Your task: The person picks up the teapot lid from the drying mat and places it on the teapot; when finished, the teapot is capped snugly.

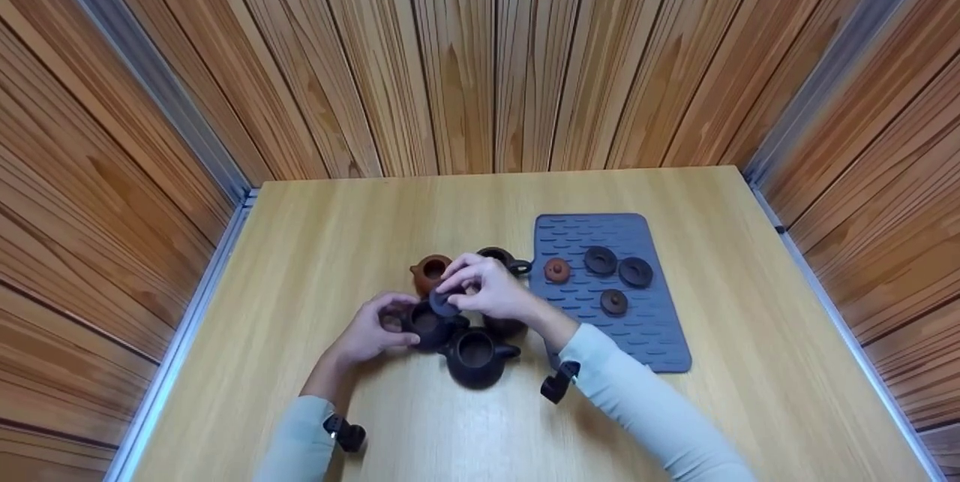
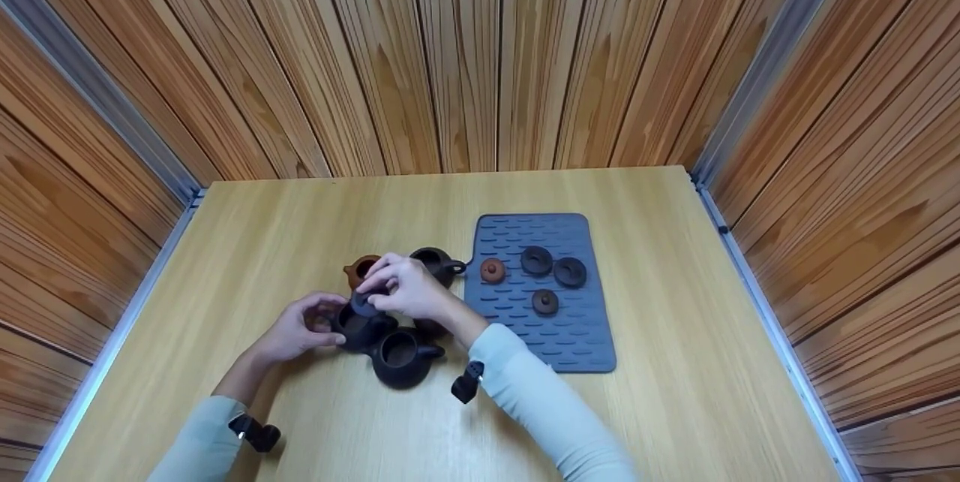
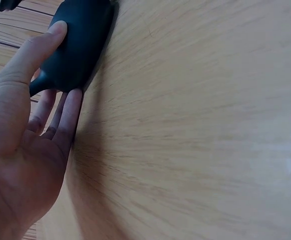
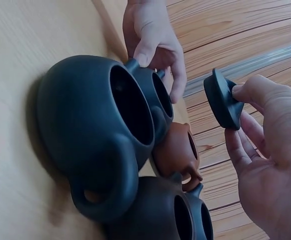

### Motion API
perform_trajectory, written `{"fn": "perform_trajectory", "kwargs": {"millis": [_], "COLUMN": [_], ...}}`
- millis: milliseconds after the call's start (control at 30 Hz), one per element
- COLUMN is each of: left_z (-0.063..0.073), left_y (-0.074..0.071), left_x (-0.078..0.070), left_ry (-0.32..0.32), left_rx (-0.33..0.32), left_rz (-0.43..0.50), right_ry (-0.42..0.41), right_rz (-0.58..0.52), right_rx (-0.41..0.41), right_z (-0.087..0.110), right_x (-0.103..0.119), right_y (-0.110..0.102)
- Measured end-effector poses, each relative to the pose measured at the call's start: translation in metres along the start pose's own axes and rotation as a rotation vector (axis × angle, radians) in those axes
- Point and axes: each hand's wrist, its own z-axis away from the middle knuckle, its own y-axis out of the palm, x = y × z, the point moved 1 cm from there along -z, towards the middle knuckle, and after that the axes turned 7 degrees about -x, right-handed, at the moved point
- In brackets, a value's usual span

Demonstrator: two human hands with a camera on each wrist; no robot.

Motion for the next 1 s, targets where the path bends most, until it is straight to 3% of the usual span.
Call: {"fn": "perform_trajectory", "kwargs": {"millis": [433, 1000], "left_z": [-0.003, -0.003], "left_y": [0.000, 0.001], "left_x": [0.000, 0.002], "left_ry": [0.009, 0.013], "left_rx": [-0.014, -0.007], "left_rz": [0.005, 0.018], "right_ry": [0.032, 0.006], "right_rz": [-0.029, -0.082], "right_rx": [0.075, 0.080], "right_z": [-0.005, 0.000], "right_x": [-0.005, -0.023], "right_y": [0.022, 0.041]}}
